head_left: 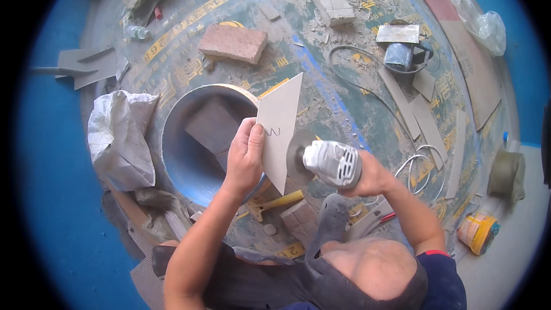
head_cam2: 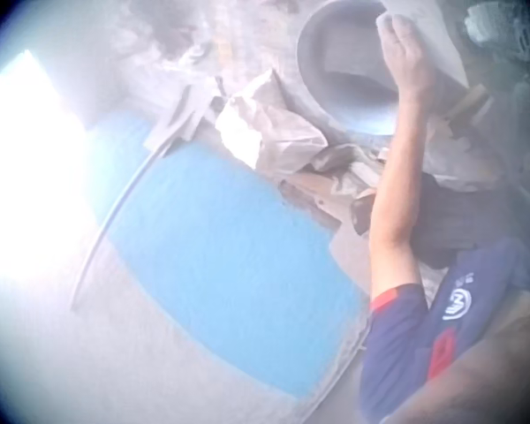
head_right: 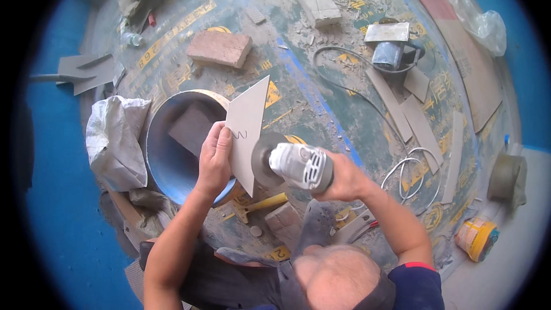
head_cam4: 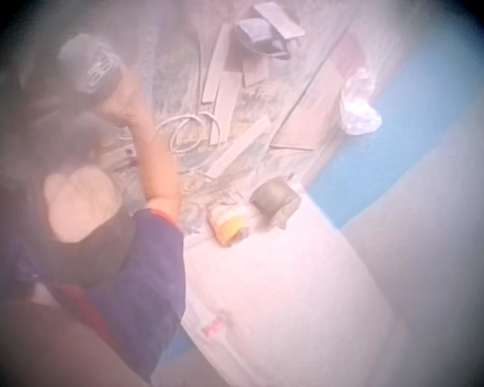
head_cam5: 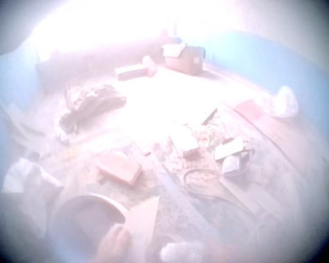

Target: The person shapes the edge of a ceramic tile piece by grinding it with a hand-held angle grinder and then a larger power saw.

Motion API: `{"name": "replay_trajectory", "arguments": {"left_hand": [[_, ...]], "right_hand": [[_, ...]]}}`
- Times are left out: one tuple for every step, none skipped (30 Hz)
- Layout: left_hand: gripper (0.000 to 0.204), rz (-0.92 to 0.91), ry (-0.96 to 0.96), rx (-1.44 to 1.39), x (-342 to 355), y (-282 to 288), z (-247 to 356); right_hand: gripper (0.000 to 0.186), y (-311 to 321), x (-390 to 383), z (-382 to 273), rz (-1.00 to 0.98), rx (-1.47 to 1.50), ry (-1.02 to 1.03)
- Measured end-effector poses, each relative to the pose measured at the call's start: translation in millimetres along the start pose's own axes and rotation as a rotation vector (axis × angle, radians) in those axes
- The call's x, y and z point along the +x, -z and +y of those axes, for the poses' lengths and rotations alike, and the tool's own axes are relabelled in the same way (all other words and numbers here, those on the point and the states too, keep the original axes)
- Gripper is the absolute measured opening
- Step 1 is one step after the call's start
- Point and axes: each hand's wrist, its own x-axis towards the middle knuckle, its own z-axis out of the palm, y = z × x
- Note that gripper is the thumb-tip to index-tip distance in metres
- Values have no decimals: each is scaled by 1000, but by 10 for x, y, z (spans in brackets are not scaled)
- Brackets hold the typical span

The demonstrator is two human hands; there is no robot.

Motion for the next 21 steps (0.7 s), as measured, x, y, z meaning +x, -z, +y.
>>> {"name": "replay_trajectory", "arguments": {"left_hand": [[34, -9, 69, -130, 5, 15, -22], [36, -13, 139, -256, 4, 36, -35], [37, -17, 210, -383, -2, 57, -27], [40, 19, 256, -402, -18, 51, -1], [44, 49, 307, -427, -26, -33, 51], [48, 85, 356, -450, -38, -103, 122], [52, 122, 405, -473, -40, -130, 161], [62, 109, 446, -381, -16, -117, 107], [64, 108, 479, -358, -2, -94, 95], [66, 107, 511, -335, 10, -73, 91], [68, 99, 547, -317, 18, -65, 71], [70, 74, 532, -276, 21, -47, 56], [71, 89, 502, -260, 23, -57, 65], [71, 105, 480, -244, 11, -79, 76], [72, 120, 458, -228, 5, -97, 86], [72, 123, 436, -195, 14, -103, 90], [73, 130, 418, -160, 17, -95, 90], [73, 137, 400, -124, 20, -86, 75], [73, 112, 409, -147, 23, -76, 15], [72, 89, 410, -169, 40, -61, -29], [72, 67, 411, -191, 48, -49, -58]], "right_hand": [[74, -30, -70, 2, -8, 27, -28], [74, -57, -128, 2, -21, 57, -54], [74, -73, -181, -26, 11, 51, -54], [74, -81, -232, -72, 43, 45, -54], [74, -80, -293, -71, 78, 36, -63], [72, -85, -327, -33, 114, 16, -36], [71, -95, -325, -43, 136, -4, -10], [70, -102, -322, -64, 156, -27, 16], [69, -107, -314, -88, 176, -49, 42], [68, -117, -289, -119, 186, -84, 49], [68, -136, -267, -156, 200, -122, 49], [68, -152, -247, -193, 214, -159, 50], [68, -161, -236, -231, 224, -192, 79], [68, -184, -229, -258, 231, -221, 103], [68, -203, -224, -279, 237, -250, 128], [68, -219, -217, -293, 247, -273, 152], [67, -247, -208, -297, 253, -291, 178], [66, -277, -208, -298, 257, -309, 205], [65, -297, -228, -295, 244, -340, 224], [64, -300, -245, -303, 233, -372, 251], [64, -317, -255, -310, 221, -403, 279]]}}
